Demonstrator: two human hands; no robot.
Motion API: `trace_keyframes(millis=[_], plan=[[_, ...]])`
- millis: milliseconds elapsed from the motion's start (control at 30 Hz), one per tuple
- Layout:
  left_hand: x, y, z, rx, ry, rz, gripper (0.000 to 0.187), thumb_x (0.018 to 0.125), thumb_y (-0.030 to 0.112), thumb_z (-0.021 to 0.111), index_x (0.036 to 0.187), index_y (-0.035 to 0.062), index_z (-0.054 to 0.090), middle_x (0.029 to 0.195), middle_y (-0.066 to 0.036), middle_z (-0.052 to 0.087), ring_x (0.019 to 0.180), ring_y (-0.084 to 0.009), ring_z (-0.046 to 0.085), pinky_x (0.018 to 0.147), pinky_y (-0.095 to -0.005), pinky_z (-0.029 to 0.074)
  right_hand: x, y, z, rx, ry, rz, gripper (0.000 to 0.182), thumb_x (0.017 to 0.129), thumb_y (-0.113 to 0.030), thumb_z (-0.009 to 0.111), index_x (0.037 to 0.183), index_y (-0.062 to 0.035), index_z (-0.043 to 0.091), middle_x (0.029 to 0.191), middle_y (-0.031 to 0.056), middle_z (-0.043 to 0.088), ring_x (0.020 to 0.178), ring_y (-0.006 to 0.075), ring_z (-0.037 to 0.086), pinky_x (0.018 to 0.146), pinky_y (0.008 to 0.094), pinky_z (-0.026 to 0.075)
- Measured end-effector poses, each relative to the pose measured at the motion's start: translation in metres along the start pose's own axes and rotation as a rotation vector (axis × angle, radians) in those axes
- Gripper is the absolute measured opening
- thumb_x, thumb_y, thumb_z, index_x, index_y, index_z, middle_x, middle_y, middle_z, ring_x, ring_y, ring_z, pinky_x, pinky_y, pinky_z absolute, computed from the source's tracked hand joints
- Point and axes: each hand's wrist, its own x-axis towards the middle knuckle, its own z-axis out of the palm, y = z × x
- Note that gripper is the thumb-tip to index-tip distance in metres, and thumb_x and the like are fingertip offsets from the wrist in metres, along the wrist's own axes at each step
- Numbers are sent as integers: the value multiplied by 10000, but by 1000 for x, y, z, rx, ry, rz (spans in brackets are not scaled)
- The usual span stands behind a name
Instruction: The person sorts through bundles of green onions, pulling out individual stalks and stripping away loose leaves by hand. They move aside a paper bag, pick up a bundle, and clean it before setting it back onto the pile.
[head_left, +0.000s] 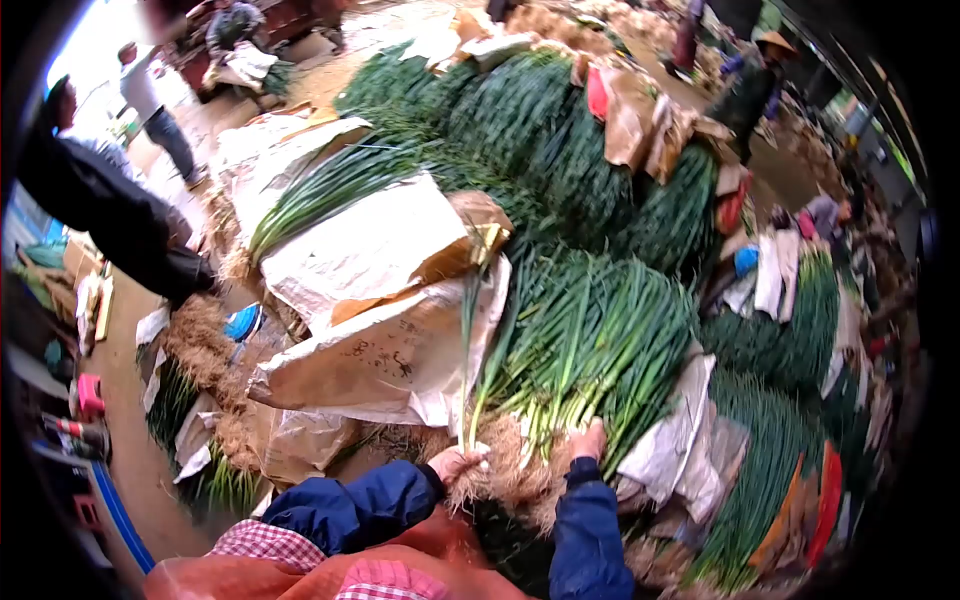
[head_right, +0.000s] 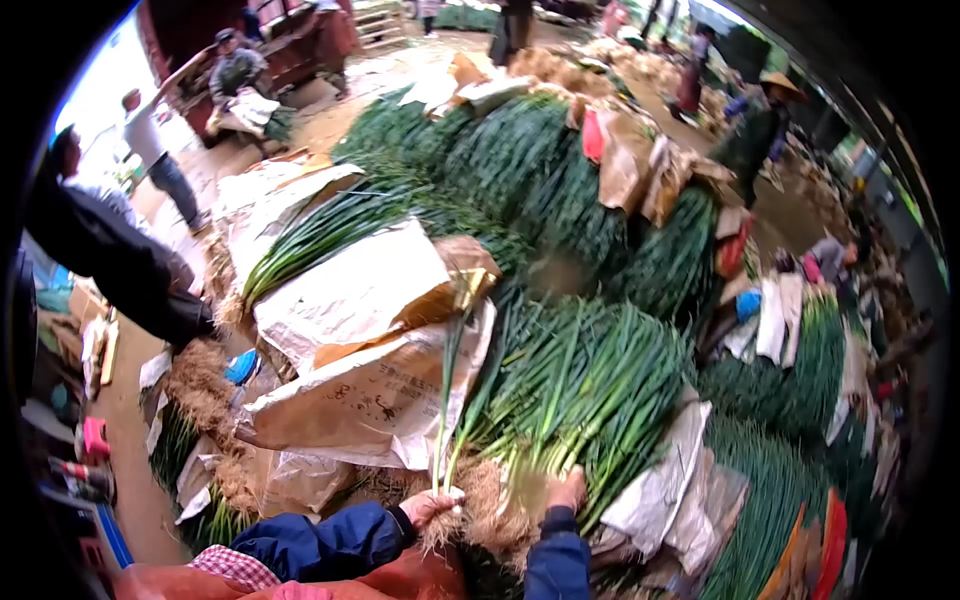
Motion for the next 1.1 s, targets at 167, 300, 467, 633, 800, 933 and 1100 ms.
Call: trace_keyframes(millis=[167, 300, 467, 633, 800, 933, 1100], plan=[[57, 18, 38, 405, 206, 237, 175, 707, 68, 691, 801, 39, 546, 727, 21, 528, 691, -97, 502, 622, -249, 440, -14, 31, 17, -182, 29, -123, 306, 612, -15, 623, 887, 60, 509, 776, 200, 583, 740, 267, 589, 705, 362, 446], [138, -36, 5, 563, 207, 166, 294, 668, 158, 737, 870, 25, 570, 715, -1, 540, 688, -124, 499, 580, -268, 403, 1, 31, 6, -189, -146, -71, 216, 709, -150, 630, 818, 26, 566, 708, 108, 603, 629, 191, 555, 598, 313, 436], [113, -12, 43, 1051, 272, 165, 397, 674, 372, 693, 876, 57, 560, 685, -101, 549, 626, -232, 505, 590, -333, 405, -6, 2, 6, 663, -454, 256, 200, 714, -69, 654, 851, 60, 586, 776, 54, 603, 638, 144, 554, 583, 275, 443], [119, -14, 75, 605, 160, 163, 259, 695, 216, 719, 829, 36, 590, 639, 0, 518, 579, -112, 452, 511, -255, 363, -2, -2, -13, 802, -580, 334, 265, 716, -69, 647, 966, -5, 584, 886, 38, 606, 772, 147, 569, 695, 284, 456], [62, 33, 170, 323, 3, 268, 199, 725, 110, 686, 878, 28, 589, 761, 4, 577, 651, -74, 502, 577, -213, 406, -46, -80, -86, 1014, -481, 158, 301, 738, -99, 632, 1008, -3, 541, 877, 46, 595, 736, 150, 574, 647, 277, 490], [0, 39, 238, 166, -163, 48, 309, 720, 150, 698, 932, 9, 523, 767, -6, 559, 653, -70, 505, 549, -197, 402, -103, -93, -153, 934, -263, 126, 294, 740, -52, 612, 1017, 7, 535, 876, 55, 604, 720, 139, 587, 615, 262, 495], [29, -53, 184, 186, -177, -24, 364, 752, 66, 648, 1063, -8, 475, 896, -90, 600, 780, -151, 591, 694, -243, 496, -101, 59, -110, 980, -84, 349, 524, 666, -233, 738, 1042, 53, 511, 951, 98, 599, 888, 252, 568, 747, 330, 453]])
